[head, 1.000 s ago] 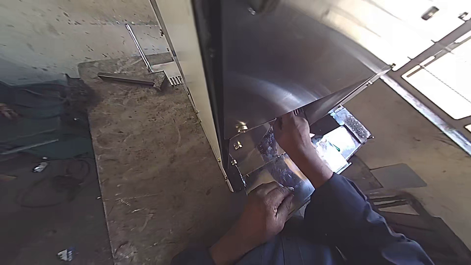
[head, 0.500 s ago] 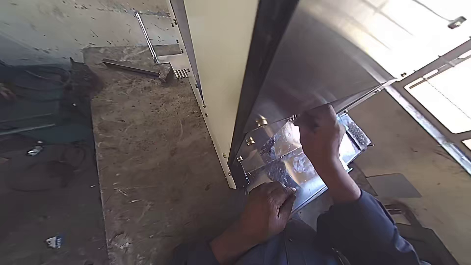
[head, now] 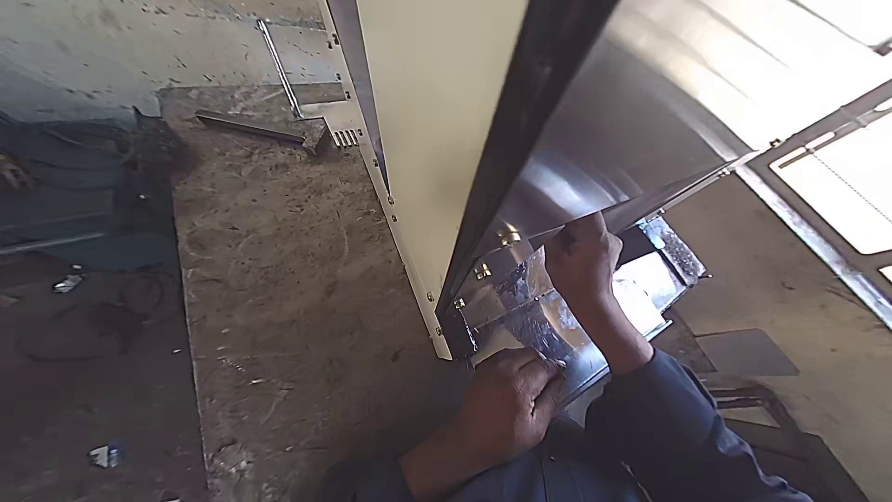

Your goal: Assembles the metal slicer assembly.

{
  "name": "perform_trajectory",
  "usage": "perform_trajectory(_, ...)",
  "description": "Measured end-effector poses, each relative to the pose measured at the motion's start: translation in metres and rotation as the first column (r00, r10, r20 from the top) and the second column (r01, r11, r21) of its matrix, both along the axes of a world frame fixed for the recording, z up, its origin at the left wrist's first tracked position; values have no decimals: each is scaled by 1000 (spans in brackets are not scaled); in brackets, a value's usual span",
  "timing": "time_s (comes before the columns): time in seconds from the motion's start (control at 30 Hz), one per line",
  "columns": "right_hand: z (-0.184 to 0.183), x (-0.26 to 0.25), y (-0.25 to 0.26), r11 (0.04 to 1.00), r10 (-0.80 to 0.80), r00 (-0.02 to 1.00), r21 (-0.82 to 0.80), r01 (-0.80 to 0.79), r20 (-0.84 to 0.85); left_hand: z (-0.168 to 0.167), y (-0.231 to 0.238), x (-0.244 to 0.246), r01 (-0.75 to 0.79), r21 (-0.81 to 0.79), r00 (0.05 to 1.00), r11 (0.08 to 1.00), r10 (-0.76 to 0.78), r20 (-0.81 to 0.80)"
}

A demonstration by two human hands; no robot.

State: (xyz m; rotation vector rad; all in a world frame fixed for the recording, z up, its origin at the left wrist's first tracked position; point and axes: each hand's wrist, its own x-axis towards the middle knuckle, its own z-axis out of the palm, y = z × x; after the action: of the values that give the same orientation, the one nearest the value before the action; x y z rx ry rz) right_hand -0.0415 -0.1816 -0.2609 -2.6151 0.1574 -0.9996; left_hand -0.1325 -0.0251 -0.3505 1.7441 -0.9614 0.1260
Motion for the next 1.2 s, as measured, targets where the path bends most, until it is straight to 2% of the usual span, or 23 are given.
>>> perform_trajectory(0.13, 13, 3, 2, 998, 2, 999, -70, 1, 43, 0, -1, -2, 5, -4, 1000, 1000, -6, -12)
perform_trajectory(0.2, 5, 3, 3, 997, -40, 995, -67, 34, -91, -1, 0, -1, 10, -5, 1000, 1000, -10, -12)
perform_trajectory(0.27, -9, 0, 5, 997, -72, 949, -18, 70, -307, 0, 0, -1, 20, -18, 999, 1000, -20, -25)
perform_trajectory(0.3, -13, 1, 7, 997, -76, 931, -11, 77, -357, 0, 1, 0, 21, -23, 999, 1000, -22, -29)
perform_trajectory(0.37, -4, 3, 8, 998, -65, 952, -25, 61, -299, 0, 3, 1, 12, -35, 1000, 999, -13, -27)
perform_trajectory(0.47, 25, 7, 6, 988, -61, 998, -147, 56, -26, -2, 1, -1, -6, -51, 1000, 999, 4, -24)
perform_trajectory(0.5, 27, 7, 7, 987, -78, 995, -146, 69, -58, -2, 1, -1, -6, -46, 1000, 999, 5, -20)
perform_trajectory(0.53, 24, 4, 9, 988, -105, 978, -127, 82, -183, -2, 1, 0, 0, -48, 1000, 999, -1, -20)
perform_trajectory(0.6, 9, 5, 11, 992, -122, 879, -72, 100, -461, 0, 0, 0, 4, -46, 1000, 999, -5, -23)
perform_trajectory(0.63, 1, 6, 10, 993, -120, 864, -64, 101, -490, 0, 1, 0, 5, -40, 1000, 999, -6, -21)
perform_trajectory(0.67, 0, 8, 10, 994, -110, 888, -61, 92, -447, 0, 2, 1, 5, -41, 1000, 999, -6, -20)
perform_trajectory(0.73, 14, 7, 7, 990, -87, 981, -124, 66, -174, -2, 3, 0, -5, -47, 1000, 999, 4, -23)
perform_trajectory(0.77, 26, 8, 5, 984, -79, 996, -164, 72, -38, -4, 1, -1, -18, -47, 1000, 999, 17, -16)
perform_trajectory(0.8, 33, 8, 4, 979, -71, 997, -189, 75, 26, -5, 1, -2, -23, -44, 1000, 999, 22, -17)
perform_trajectory(0.83, 32, 6, 3, 979, -72, 997, -193, 68, -10, -5, 1, -3, -19, -37, 1000, 999, 19, -18)
perform_trajectory(0.87, 24, 4, 3, 980, -77, 989, -192, 52, -124, -4, 0, -2, -16, -30, 1000, 999, 15, -17)
perform_trajectory(0.93, 0, 4, 1, 996, -63, 899, -91, 27, -433, -1, -1, 0, -15, -11, 1000, 1000, 14, -16)
perform_trajectory(1.0, -9, 2, -2, 1000, -13, 862, 3, 17, -507, -1, 0, 1, -6, -1, 1000, 1000, 6, -22)
perform_trajectory(1.03, -3, -2, -5, 998, 26, 866, 63, 6, -500, -1, 2, 0, -11, -3, 1000, 1000, 11, -29)
perform_trajectory(1.07, 1, -10, -10, 995, 54, 906, 94, -16, -421, -2, 3, -2, -15, -2, 999, 1000, 15, -38)
perform_trajectory(1.13, 12, -22, -28, 997, 60, 969, 65, -46, -239, -2, -1, -2, -29, -4, 999, 1000, 29, -31)
perform_trajectory(1.2, 14, -28, -41, 999, 34, 983, 47, -26, -178, -1, -3, -2, -26, 12, 999, 1000, 26, -25)
